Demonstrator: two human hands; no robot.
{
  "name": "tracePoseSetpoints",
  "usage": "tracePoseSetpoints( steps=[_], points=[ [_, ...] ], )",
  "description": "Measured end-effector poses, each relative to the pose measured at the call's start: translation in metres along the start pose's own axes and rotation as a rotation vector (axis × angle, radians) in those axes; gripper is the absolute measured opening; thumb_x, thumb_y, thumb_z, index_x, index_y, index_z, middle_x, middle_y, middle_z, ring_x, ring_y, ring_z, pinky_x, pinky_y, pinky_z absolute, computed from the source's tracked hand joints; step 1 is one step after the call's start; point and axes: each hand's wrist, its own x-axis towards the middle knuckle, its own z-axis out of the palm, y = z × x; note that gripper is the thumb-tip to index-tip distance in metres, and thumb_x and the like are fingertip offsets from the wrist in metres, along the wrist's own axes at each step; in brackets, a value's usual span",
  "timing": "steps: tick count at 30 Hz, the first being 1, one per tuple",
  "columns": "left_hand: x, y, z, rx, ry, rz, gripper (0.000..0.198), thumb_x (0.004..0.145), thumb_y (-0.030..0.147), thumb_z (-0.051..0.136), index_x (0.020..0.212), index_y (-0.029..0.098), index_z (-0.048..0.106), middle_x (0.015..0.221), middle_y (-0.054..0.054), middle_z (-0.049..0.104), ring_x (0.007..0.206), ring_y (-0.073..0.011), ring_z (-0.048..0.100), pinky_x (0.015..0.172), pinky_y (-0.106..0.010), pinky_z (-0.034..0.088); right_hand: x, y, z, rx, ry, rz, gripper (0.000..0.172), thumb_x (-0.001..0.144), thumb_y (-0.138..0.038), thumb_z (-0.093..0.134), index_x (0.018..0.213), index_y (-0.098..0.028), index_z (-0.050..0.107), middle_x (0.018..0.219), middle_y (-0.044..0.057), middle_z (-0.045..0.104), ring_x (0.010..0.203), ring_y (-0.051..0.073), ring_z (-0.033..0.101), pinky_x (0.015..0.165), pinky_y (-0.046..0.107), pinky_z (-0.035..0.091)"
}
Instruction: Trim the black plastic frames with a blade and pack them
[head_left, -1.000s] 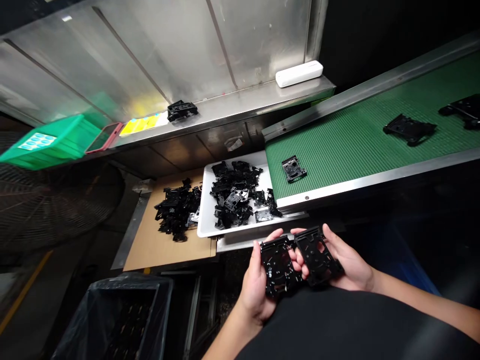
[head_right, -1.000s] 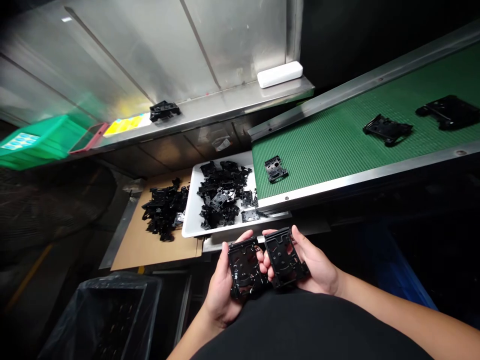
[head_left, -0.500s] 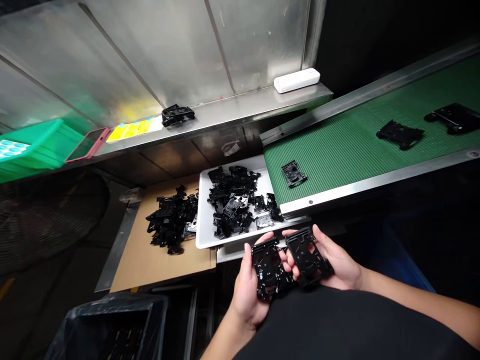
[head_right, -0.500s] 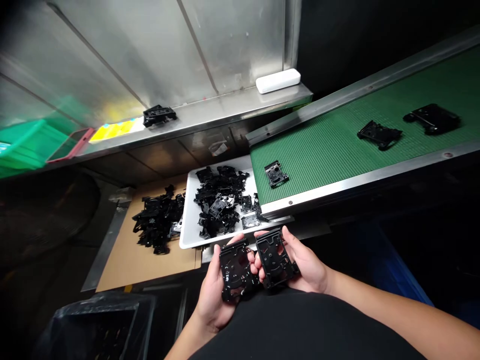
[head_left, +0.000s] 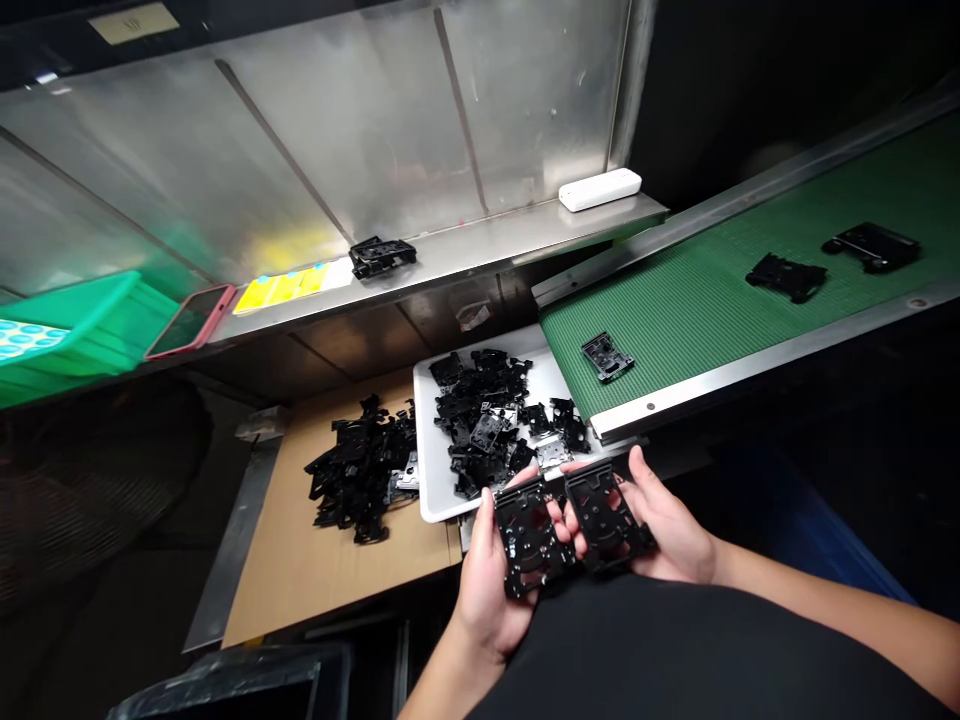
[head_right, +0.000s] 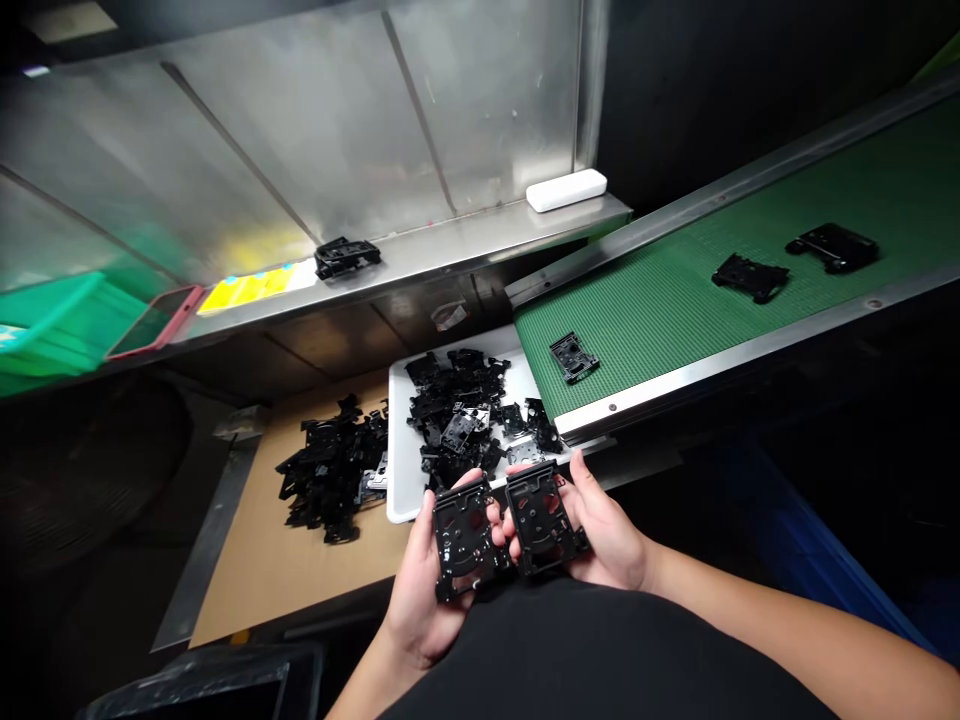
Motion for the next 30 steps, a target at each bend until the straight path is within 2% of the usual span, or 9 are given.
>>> tracePoseSetpoints(
  steps=[7,11,15,20,23,26,30],
  points=[
    [-0.009,0.018,-0.020,0.003,-0.046,0.002,0.053,0.096,0.051,0.050,0.144,0.029,0.048,0.093,-0.008,0.070,0.079,-0.0233,0.072,0.062,-0.034,0.060,0.010,0.021,0.014,0.013,-0.009,-0.029,0.065,0.101,-0.068,0.029,0.124,-0.018,0.063,0.104,0.016,0.075,0.086,0.025,0.073,0.085,0.039,0.053],
    [-0.017,0.025,-0.028,-0.009,-0.057,0.023,0.053,0.096,0.050,0.048,0.145,0.029,0.048,0.091,-0.008,0.069,0.079,-0.0237,0.071,0.072,-0.040,0.061,0.015,0.031,0.015,0.034,0.006,-0.009,0.069,0.100,-0.070,0.026,0.130,-0.018,0.061,0.092,0.012,0.076,0.079,0.024,0.073,0.083,0.039,0.054],
    [-0.024,0.031,-0.034,-0.032,-0.059,0.021,0.053,0.097,0.048,0.046,0.144,0.027,0.050,0.090,-0.008,0.070,0.078,-0.0222,0.071,0.079,-0.043,0.061,0.019,0.039,0.020,0.049,0.031,-0.013,0.066,0.099,-0.070,0.029,0.131,-0.020,0.061,0.089,0.010,0.075,0.077,0.025,0.073,0.083,0.040,0.055],
    [-0.030,0.036,-0.041,-0.026,-0.046,0.025,0.050,0.097,0.045,0.046,0.144,0.026,0.051,0.091,-0.010,0.071,0.079,-0.0231,0.072,0.068,-0.036,0.061,0.023,0.048,0.028,0.037,0.022,-0.017,0.067,0.101,-0.069,0.026,0.131,-0.019,0.061,0.087,0.009,0.075,0.076,0.023,0.073,0.082,0.039,0.055],
    [-0.033,0.039,-0.044,-0.024,-0.016,0.027,0.050,0.098,0.044,0.046,0.143,0.024,0.052,0.089,-0.010,0.071,0.075,-0.0207,0.072,0.060,-0.029,0.059,0.025,0.052,0.029,-0.002,0.020,-0.012,0.066,0.102,-0.067,0.025,0.131,-0.019,0.060,0.088,0.009,0.076,0.077,0.021,0.075,0.079,0.034,0.056],
    [-0.036,0.042,-0.047,-0.014,0.013,0.025,0.050,0.098,0.043,0.045,0.144,0.024,0.051,0.090,-0.010,0.071,0.074,-0.0188,0.072,0.060,-0.026,0.059,0.027,0.055,0.029,-0.048,0.015,0.000,0.063,0.102,-0.066,0.028,0.132,-0.019,0.059,0.092,0.010,0.077,0.080,0.021,0.076,0.081,0.033,0.056],
    [-0.036,0.045,-0.056,0.002,-0.005,0.023,0.051,0.098,0.043,0.046,0.146,0.026,0.049,0.094,-0.010,0.071,0.077,-0.0192,0.072,0.059,-0.024,0.057,0.030,0.059,0.032,-0.062,0.029,0.007,0.062,0.103,-0.065,0.030,0.135,-0.019,0.057,0.095,0.011,0.077,0.081,0.020,0.076,0.082,0.034,0.056]
  ],
)
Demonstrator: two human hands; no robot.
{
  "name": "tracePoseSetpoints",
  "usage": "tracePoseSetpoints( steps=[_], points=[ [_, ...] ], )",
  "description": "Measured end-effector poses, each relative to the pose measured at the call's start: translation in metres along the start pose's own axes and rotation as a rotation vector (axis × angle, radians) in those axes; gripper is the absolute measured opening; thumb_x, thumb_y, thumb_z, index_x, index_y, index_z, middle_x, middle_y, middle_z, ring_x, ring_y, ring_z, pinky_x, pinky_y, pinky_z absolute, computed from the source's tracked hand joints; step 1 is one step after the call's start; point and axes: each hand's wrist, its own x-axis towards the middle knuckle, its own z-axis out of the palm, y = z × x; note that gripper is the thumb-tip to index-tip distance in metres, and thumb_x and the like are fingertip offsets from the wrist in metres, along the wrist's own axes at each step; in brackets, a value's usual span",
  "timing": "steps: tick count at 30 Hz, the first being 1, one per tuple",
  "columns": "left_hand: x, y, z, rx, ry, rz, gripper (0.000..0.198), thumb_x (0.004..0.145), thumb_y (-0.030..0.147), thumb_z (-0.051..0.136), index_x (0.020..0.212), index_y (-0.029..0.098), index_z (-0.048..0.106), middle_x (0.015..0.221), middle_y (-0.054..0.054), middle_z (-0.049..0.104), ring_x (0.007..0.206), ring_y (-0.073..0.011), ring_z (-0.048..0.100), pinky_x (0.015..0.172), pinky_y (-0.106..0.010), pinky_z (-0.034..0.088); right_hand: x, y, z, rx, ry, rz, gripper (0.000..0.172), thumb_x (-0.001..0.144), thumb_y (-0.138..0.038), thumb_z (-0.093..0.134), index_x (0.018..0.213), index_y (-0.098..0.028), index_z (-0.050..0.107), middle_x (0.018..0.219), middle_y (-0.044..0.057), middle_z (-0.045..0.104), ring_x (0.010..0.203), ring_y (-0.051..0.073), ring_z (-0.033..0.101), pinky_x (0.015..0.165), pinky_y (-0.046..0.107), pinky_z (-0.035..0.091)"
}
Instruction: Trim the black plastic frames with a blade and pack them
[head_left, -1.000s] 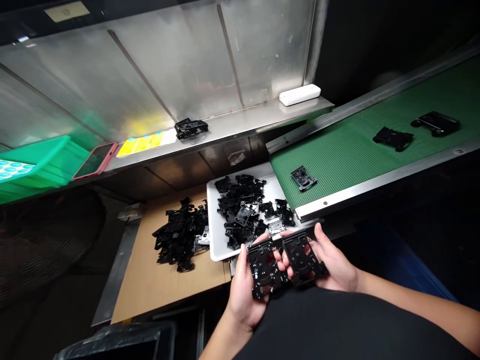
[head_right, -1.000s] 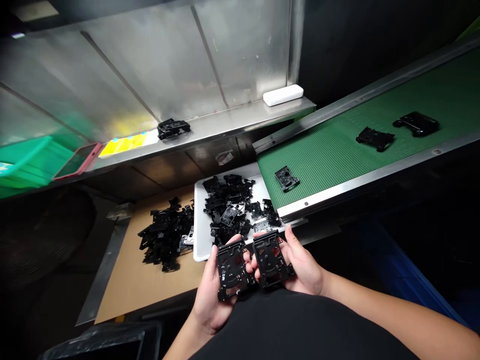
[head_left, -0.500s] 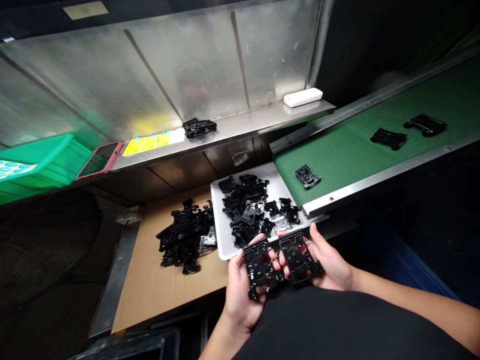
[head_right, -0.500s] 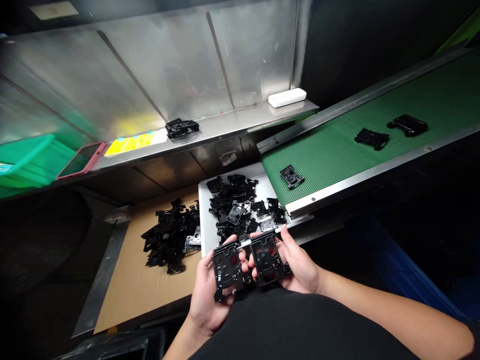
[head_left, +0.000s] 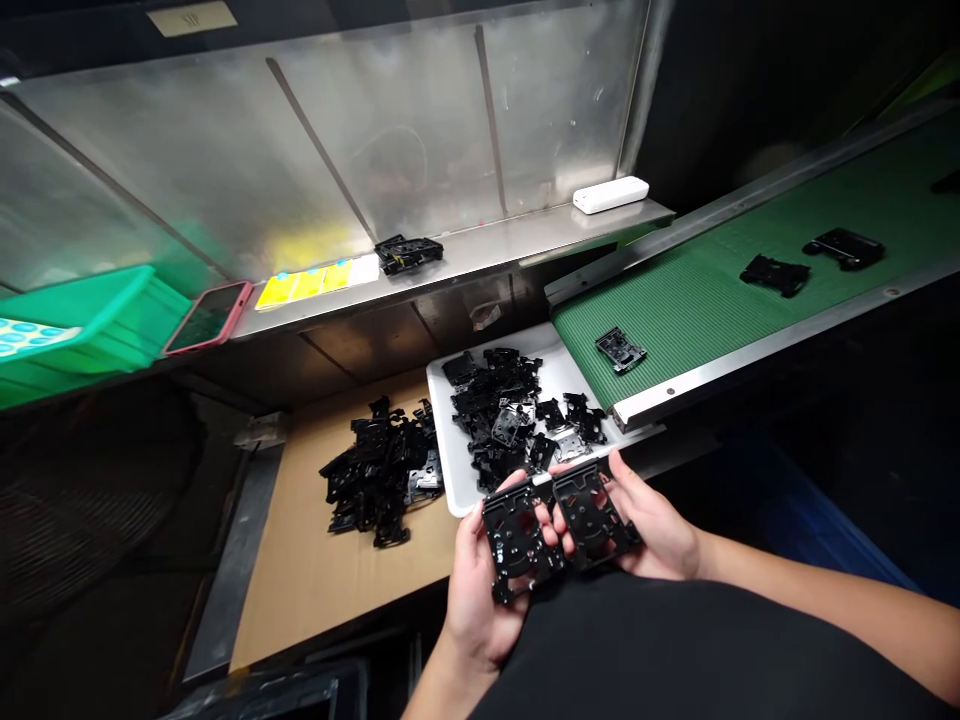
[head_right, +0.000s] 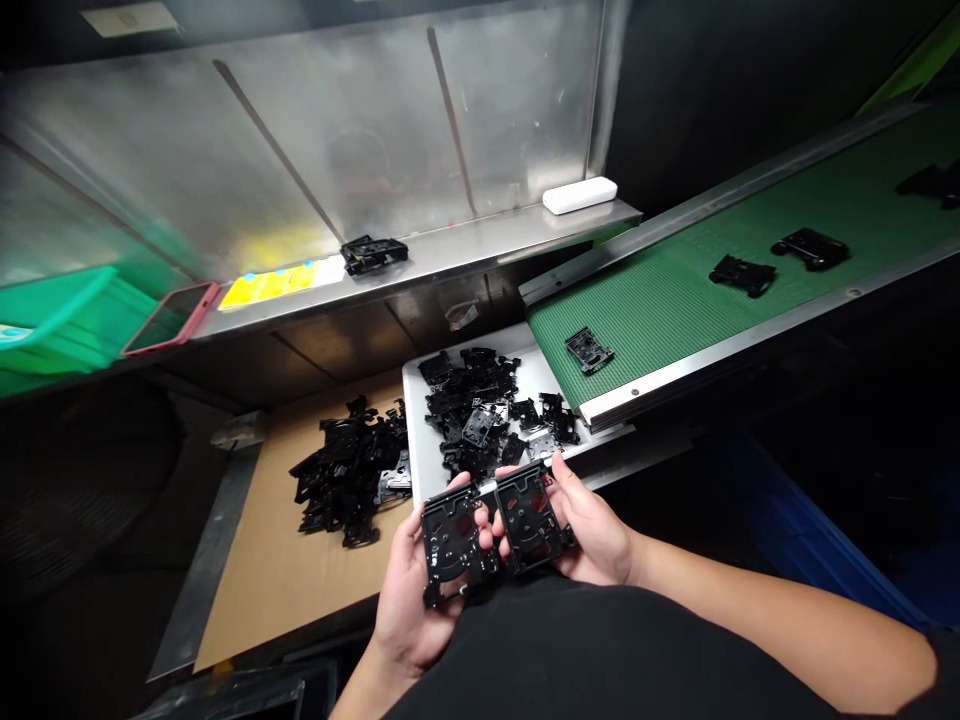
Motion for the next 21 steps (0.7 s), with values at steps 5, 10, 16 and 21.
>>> tracePoseSetpoints(
  steps=[5,10,16,21],
  points=[
    [0.002,0.003,-0.011,-0.013,-0.041,-0.002,0.051,0.097,0.044,0.049,0.145,0.026,0.050,0.096,-0.010,0.071,0.078,-0.0194,0.071,0.055,-0.022,0.053,0.004,0.004,0.003,0.009,-0.022,-0.013,0.064,0.103,-0.065,0.028,0.136,-0.018,0.055,0.094,0.011,0.076,0.081,0.021,0.076,0.080,0.033,0.056],
    [0.003,0.008,-0.015,0.012,-0.054,0.004,0.052,0.097,0.046,0.049,0.145,0.026,0.049,0.096,-0.011,0.072,0.075,-0.0179,0.071,0.051,-0.019,0.051,0.011,0.008,0.003,0.017,-0.036,-0.010,0.068,0.103,-0.067,0.021,0.141,-0.018,0.050,0.103,0.014,0.076,0.087,0.022,0.076,0.085,0.035,0.055],
    [0.005,0.015,-0.018,0.003,-0.062,0.004,0.049,0.098,0.045,0.048,0.142,0.025,0.053,0.096,-0.011,0.073,0.067,-0.0142,0.069,0.042,-0.014,0.042,0.017,0.011,0.007,0.005,-0.045,-0.023,0.069,0.104,-0.064,0.015,0.139,-0.017,0.051,0.102,0.015,0.076,0.087,0.023,0.077,0.083,0.033,0.056],
    [0.004,0.020,-0.022,0.005,-0.043,0.013,0.046,0.099,0.045,0.047,0.140,0.026,0.054,0.096,-0.010,0.073,0.063,-0.0117,0.067,0.042,-0.013,0.040,0.022,0.012,0.015,0.012,-0.053,-0.042,0.067,0.106,-0.060,0.014,0.136,-0.013,0.052,0.107,0.017,0.076,0.086,0.021,0.077,0.083,0.033,0.056]
  ],
)
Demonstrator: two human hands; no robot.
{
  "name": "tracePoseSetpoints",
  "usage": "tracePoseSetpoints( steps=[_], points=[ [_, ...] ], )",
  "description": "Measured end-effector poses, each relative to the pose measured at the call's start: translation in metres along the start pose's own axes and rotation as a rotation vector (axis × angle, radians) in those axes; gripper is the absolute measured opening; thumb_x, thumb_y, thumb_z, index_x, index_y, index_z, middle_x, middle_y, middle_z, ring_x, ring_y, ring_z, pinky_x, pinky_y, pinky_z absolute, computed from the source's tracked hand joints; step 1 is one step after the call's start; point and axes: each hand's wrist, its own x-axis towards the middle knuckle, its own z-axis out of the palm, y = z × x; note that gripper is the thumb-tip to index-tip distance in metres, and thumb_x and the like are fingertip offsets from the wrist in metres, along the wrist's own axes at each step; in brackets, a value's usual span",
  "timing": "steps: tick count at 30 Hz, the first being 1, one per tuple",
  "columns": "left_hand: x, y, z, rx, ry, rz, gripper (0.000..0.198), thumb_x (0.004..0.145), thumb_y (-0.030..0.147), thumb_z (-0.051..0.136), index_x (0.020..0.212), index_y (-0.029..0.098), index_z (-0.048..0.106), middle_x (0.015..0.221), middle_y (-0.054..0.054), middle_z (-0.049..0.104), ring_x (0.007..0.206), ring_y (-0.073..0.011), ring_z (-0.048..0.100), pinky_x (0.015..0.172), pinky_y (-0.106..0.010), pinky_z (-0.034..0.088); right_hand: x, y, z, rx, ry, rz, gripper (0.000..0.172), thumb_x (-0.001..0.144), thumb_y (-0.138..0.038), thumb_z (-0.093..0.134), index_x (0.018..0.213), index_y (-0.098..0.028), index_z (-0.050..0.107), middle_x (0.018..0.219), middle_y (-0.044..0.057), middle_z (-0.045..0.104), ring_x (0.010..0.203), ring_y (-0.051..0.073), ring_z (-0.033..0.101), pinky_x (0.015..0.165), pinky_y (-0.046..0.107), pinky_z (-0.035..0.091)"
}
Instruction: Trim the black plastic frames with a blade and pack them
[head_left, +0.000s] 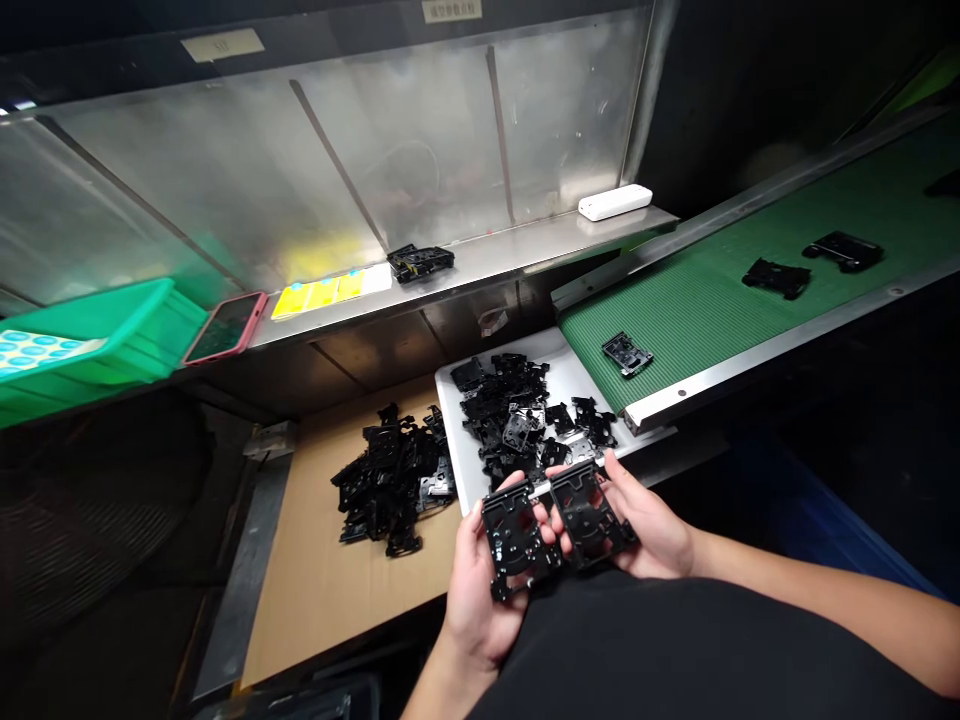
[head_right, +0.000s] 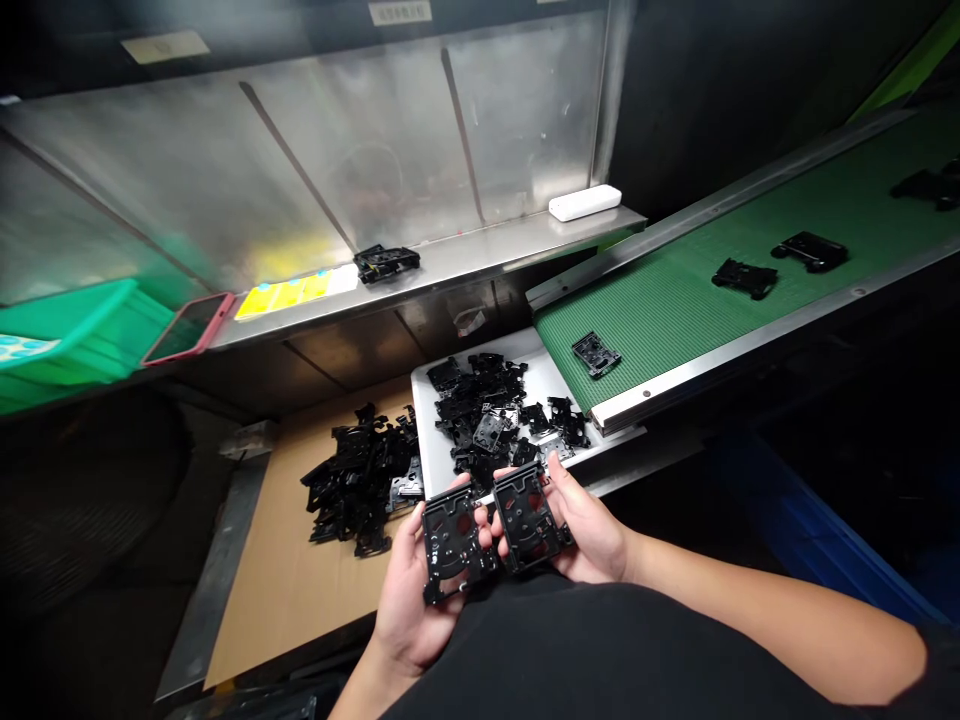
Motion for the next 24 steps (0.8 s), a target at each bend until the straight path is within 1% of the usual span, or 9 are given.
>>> tracePoseSetpoints(
  steps=[3,6,10,12,15,20,24],
  points=[
    [-0.001,0.003,-0.003,0.007,-0.016,0.009,0.046,0.100,0.045,0.044,0.140,0.026,0.053,0.094,-0.010,0.072,0.066,-0.0126,0.067,0.041,-0.013,0.039,0.003,0.002,0.003,0.007,0.003,0.007,0.067,0.106,-0.059,0.014,0.138,-0.012,0.050,0.109,0.019,0.075,0.085,0.021,0.076,0.083,0.034,0.056],
    [-0.002,0.007,-0.006,0.020,-0.032,0.011,0.047,0.100,0.045,0.043,0.141,0.025,0.053,0.092,-0.011,0.071,0.068,-0.0130,0.068,0.040,-0.011,0.036,0.006,0.006,0.004,0.005,0.001,0.014,0.067,0.106,-0.060,0.015,0.138,-0.013,0.050,0.105,0.016,0.076,0.083,0.021,0.076,0.083,0.034,0.056],
    [-0.003,0.012,-0.011,0.016,-0.019,0.006,0.048,0.098,0.045,0.047,0.141,0.024,0.053,0.094,-0.011,0.072,0.070,-0.0146,0.070,0.043,-0.013,0.042,0.011,0.010,0.005,-0.012,0.013,0.012,0.069,0.104,-0.064,0.019,0.139,-0.014,0.050,0.097,0.014,0.076,0.082,0.023,0.076,0.081,0.034,0.055],
    [-0.004,0.015,-0.013,0.002,0.005,0.000,0.049,0.097,0.045,0.050,0.142,0.025,0.053,0.096,-0.011,0.072,0.069,-0.0141,0.070,0.044,-0.013,0.043,0.013,0.013,0.005,-0.012,0.023,0.011,0.069,0.103,-0.065,0.020,0.140,-0.015,0.050,0.098,0.014,0.076,0.082,0.023,0.076,0.082,0.035,0.054],
    [-0.006,0.018,-0.016,-0.007,0.025,-0.013,0.050,0.096,0.044,0.054,0.142,0.025,0.054,0.097,-0.011,0.072,0.067,-0.0129,0.069,0.042,-0.012,0.040,0.017,0.018,0.005,-0.007,0.023,0.010,0.071,0.103,-0.065,0.018,0.142,-0.014,0.048,0.104,0.015,0.076,0.085,0.023,0.076,0.084,0.036,0.054],
    [-0.008,0.025,-0.019,-0.006,0.043,-0.029,0.051,0.096,0.044,0.052,0.142,0.023,0.054,0.093,-0.010,0.072,0.071,-0.0163,0.071,0.043,-0.014,0.043,0.020,0.025,0.009,0.015,0.017,0.007,0.069,0.105,-0.062,0.017,0.143,-0.013,0.046,0.109,0.019,0.075,0.085,0.022,0.076,0.084,0.035,0.055],
    [-0.009,0.028,-0.023,0.001,0.048,-0.040,0.051,0.096,0.045,0.052,0.141,0.023,0.056,0.093,-0.010,0.072,0.070,-0.0161,0.070,0.044,-0.016,0.044,0.023,0.030,0.013,0.036,0.034,0.000,0.068,0.104,-0.062,0.017,0.138,-0.015,0.051,0.105,0.018,0.076,0.083,0.022,0.076,0.084,0.035,0.056]
  ],
)
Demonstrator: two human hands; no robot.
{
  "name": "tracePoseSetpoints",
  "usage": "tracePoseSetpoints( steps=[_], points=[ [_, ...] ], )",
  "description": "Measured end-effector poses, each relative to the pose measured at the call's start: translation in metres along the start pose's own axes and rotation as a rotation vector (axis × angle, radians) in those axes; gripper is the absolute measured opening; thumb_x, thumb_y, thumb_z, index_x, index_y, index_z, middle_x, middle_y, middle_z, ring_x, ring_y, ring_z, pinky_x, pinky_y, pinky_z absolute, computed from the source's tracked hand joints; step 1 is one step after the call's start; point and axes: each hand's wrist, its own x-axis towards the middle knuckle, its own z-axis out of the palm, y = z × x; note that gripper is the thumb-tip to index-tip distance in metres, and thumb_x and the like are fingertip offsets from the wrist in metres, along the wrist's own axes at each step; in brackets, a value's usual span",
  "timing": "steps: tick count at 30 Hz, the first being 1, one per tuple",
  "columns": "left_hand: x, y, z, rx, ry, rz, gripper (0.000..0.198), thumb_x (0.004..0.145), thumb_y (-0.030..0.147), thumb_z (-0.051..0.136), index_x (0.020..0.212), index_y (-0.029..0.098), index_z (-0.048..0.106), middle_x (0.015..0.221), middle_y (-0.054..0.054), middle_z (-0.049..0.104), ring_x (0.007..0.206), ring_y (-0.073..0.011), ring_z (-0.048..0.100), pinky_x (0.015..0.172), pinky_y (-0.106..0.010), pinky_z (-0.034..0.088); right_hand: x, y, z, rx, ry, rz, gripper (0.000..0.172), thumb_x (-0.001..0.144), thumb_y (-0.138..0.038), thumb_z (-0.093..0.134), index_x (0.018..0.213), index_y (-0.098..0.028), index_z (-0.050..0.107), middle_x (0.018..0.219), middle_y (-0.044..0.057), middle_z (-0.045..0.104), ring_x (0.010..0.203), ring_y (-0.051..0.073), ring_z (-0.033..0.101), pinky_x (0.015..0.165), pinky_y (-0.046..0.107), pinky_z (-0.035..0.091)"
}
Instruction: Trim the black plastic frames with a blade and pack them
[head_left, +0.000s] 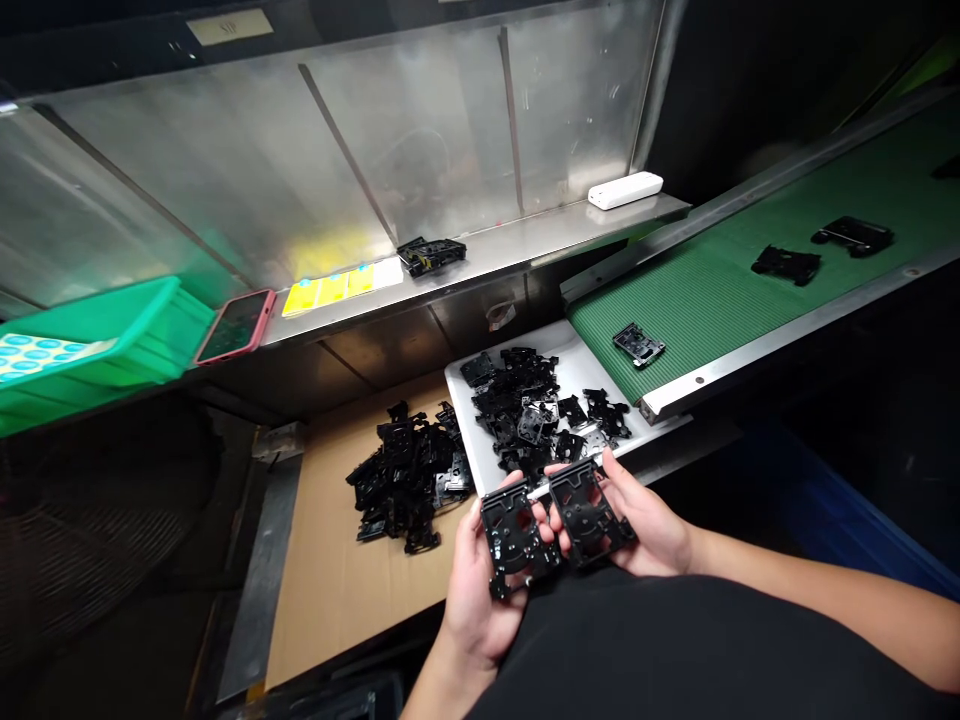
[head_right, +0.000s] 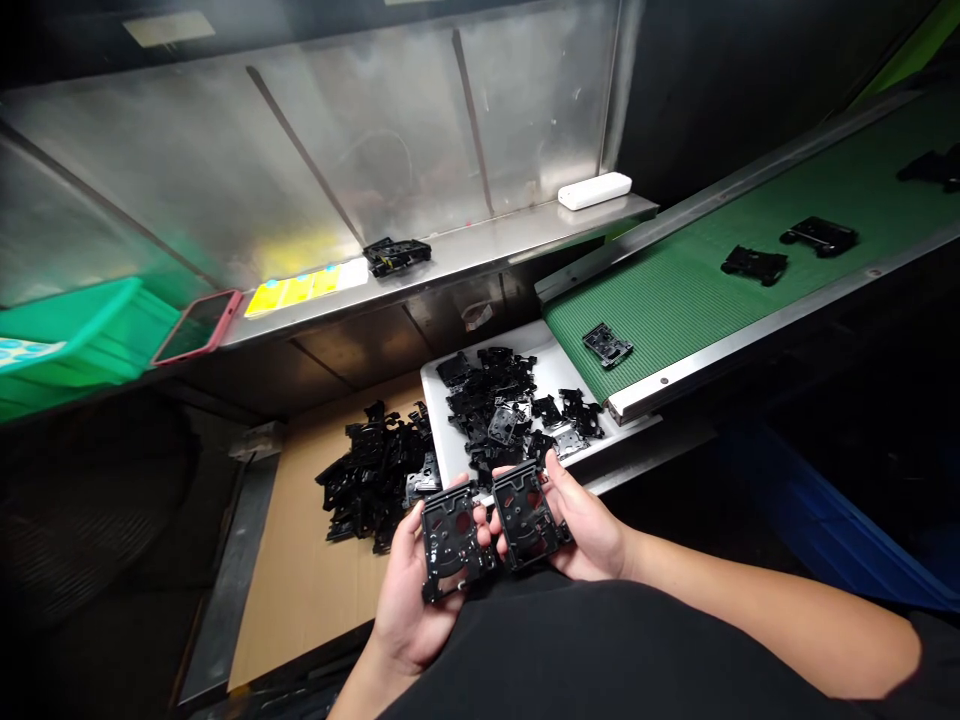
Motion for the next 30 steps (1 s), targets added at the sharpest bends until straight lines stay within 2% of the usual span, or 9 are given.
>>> tracePoseSetpoints(
  steps=[6,11,19,26,30],
  points=[
    [-0.001,0.004,-0.013,0.007,-0.015,-0.015,0.050,0.094,0.045,0.055,0.139,0.023,0.058,0.092,-0.009,0.070,0.074,-0.0183,0.069,0.056,-0.023,0.052,0.004,0.012,0.000,0.005,0.034,0.004,0.070,0.102,-0.066,0.018,0.135,-0.017,0.055,0.105,0.018,0.076,0.083,0.023,0.076,0.081,0.034,0.057],
    [-0.005,0.008,-0.021,0.025,-0.022,-0.017,0.051,0.093,0.044,0.057,0.140,0.023,0.057,0.096,-0.011,0.070,0.077,-0.0200,0.069,0.051,-0.021,0.048,0.005,0.020,0.006,0.000,0.044,-0.003,0.068,0.103,-0.065,0.019,0.136,-0.016,0.054,0.105,0.018,0.076,0.083,0.023,0.076,0.080,0.034,0.057],
    [-0.014,0.014,-0.031,0.051,-0.085,-0.011,0.047,0.100,0.042,0.045,0.142,0.021,0.052,0.096,-0.011,0.069,0.078,-0.0181,0.069,0.057,-0.022,0.053,0.006,0.032,0.017,0.000,0.038,-0.027,0.063,0.105,-0.061,0.024,0.135,-0.015,0.054,0.107,0.017,0.076,0.086,0.023,0.076,0.083,0.034,0.056],
    [-0.020,0.017,-0.040,0.041,-0.116,-0.017,0.045,0.100,0.041,0.044,0.140,0.022,0.054,0.094,-0.010,0.069,0.077,-0.0156,0.068,0.048,-0.015,0.045,0.006,0.042,0.021,0.015,0.057,-0.017,0.064,0.104,-0.062,0.024,0.138,-0.016,0.051,0.102,0.014,0.076,0.083,0.022,0.076,0.081,0.033,0.056],
    [-0.022,0.018,-0.043,0.033,-0.110,-0.015,0.045,0.099,0.040,0.048,0.140,0.022,0.055,0.095,-0.010,0.070,0.080,-0.0181,0.070,0.055,-0.020,0.053,0.006,0.046,0.024,0.012,0.047,-0.030,0.063,0.104,-0.062,0.024,0.137,-0.015,0.051,0.101,0.014,0.076,0.084,0.023,0.076,0.082,0.034,0.055]
  ],
)
